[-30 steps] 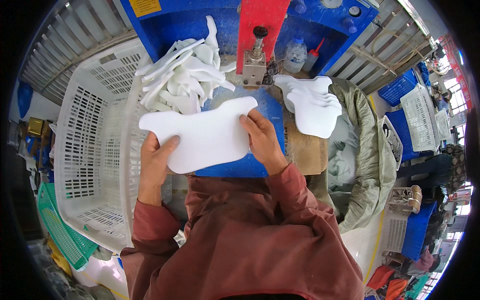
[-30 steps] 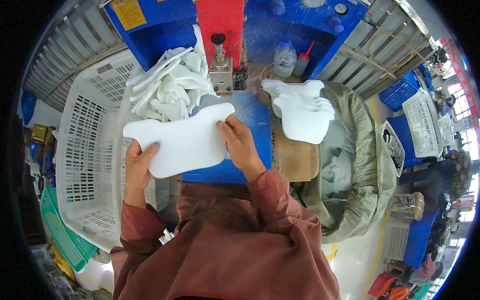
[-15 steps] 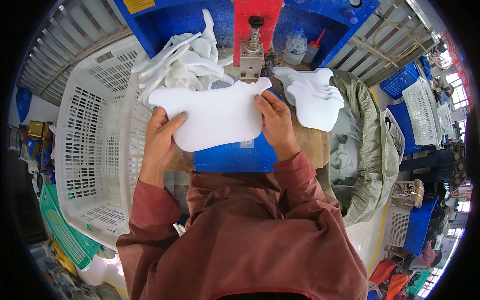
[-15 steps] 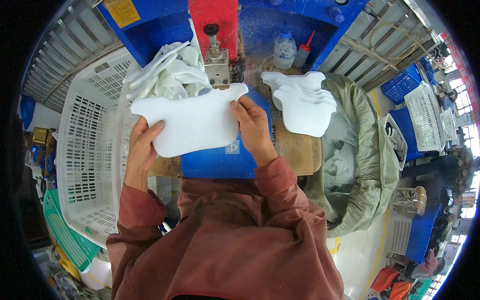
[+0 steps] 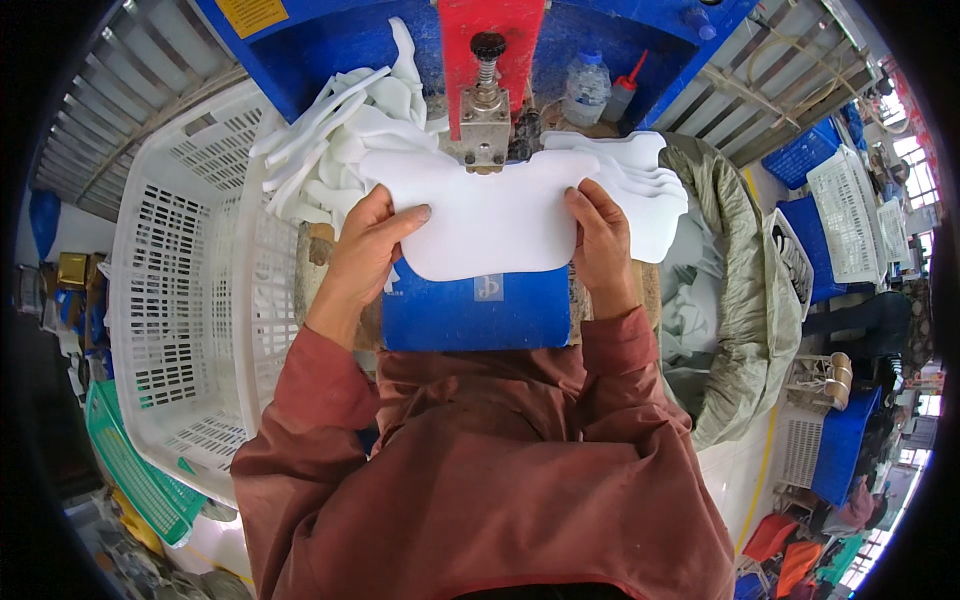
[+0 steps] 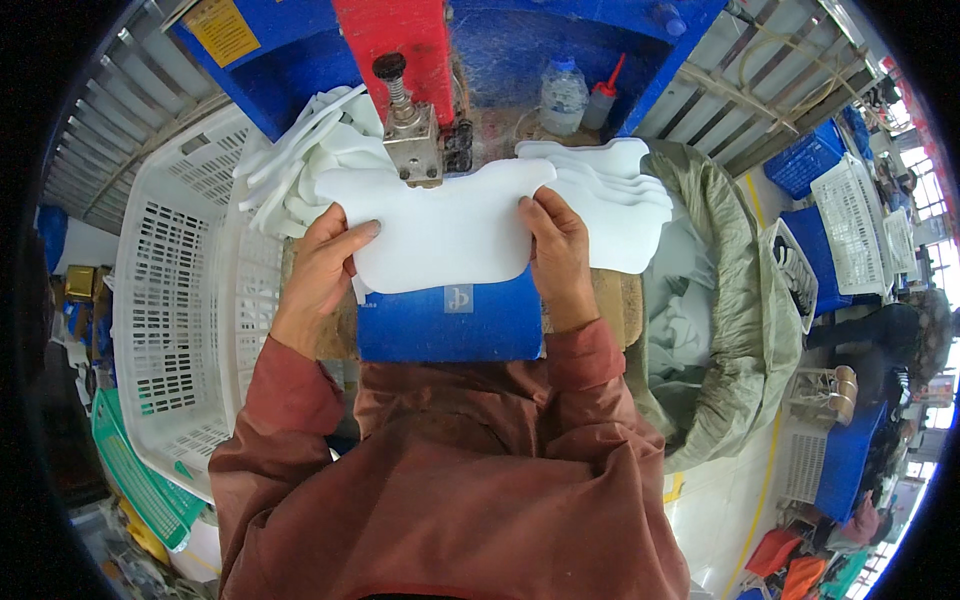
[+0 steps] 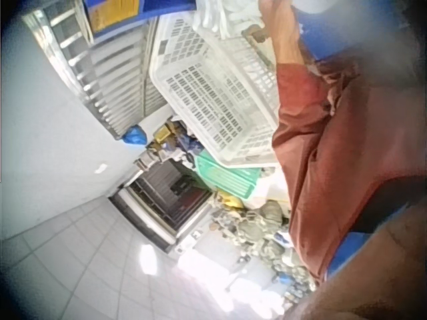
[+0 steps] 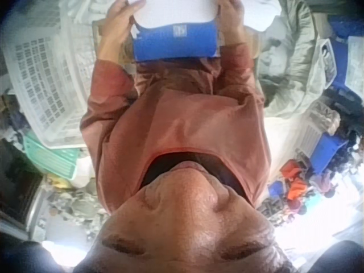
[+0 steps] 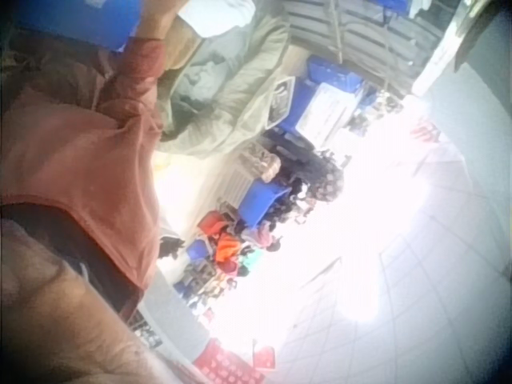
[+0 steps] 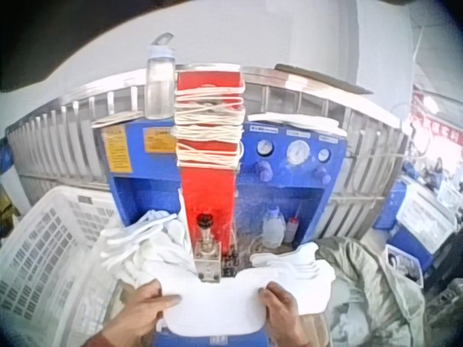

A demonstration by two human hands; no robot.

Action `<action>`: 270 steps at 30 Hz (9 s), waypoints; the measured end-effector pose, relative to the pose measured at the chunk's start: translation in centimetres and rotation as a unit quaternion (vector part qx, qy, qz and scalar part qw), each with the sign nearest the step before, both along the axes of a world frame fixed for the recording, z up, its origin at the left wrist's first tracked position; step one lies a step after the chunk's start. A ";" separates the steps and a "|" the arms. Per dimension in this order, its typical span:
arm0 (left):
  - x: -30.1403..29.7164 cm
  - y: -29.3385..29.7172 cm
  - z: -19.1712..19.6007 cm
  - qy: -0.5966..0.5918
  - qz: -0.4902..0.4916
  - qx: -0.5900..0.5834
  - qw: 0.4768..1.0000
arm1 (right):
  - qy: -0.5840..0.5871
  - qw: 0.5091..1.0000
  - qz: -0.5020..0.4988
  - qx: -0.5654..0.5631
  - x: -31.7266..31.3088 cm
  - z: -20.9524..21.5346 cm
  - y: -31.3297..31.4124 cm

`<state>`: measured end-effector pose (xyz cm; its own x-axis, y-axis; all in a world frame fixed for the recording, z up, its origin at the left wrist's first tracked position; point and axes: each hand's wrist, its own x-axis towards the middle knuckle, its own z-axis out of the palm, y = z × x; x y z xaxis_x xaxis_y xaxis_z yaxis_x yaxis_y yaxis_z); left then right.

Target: The person repeatedly picks up white fabric pieces from a pile, folds them by hand, and places them into a white basket. The person handles the fabric one at a time, folding each piece before depositing it.

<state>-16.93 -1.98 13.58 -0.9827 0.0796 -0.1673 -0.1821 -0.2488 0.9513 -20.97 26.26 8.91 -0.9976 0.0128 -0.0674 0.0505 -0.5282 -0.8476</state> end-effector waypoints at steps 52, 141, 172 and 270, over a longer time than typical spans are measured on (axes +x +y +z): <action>2.3 2.9 -2.4 -0.036 -0.057 -0.044 0.997 | -0.037 0.995 -0.087 0.037 6.5 -3.7 6.7; 11.5 -0.7 -8.5 0.115 0.049 -0.439 0.890 | 0.371 0.632 0.278 0.622 11.1 0.8 -2.4; 4.8 -2.2 -12.6 0.028 0.026 -0.635 0.772 | 0.355 0.628 0.274 0.637 4.8 -5.0 -7.3; 2.9 11.9 -13.6 0.191 0.004 -0.573 0.797 | -0.025 0.877 -0.043 0.478 5.2 -9.9 2.8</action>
<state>-13.98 9.89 -0.03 -0.9791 0.0826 0.1860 0.1721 0.8238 0.5400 -15.75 29.06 -0.99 -0.9862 0.1630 -0.0289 0.0958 0.4195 -0.9027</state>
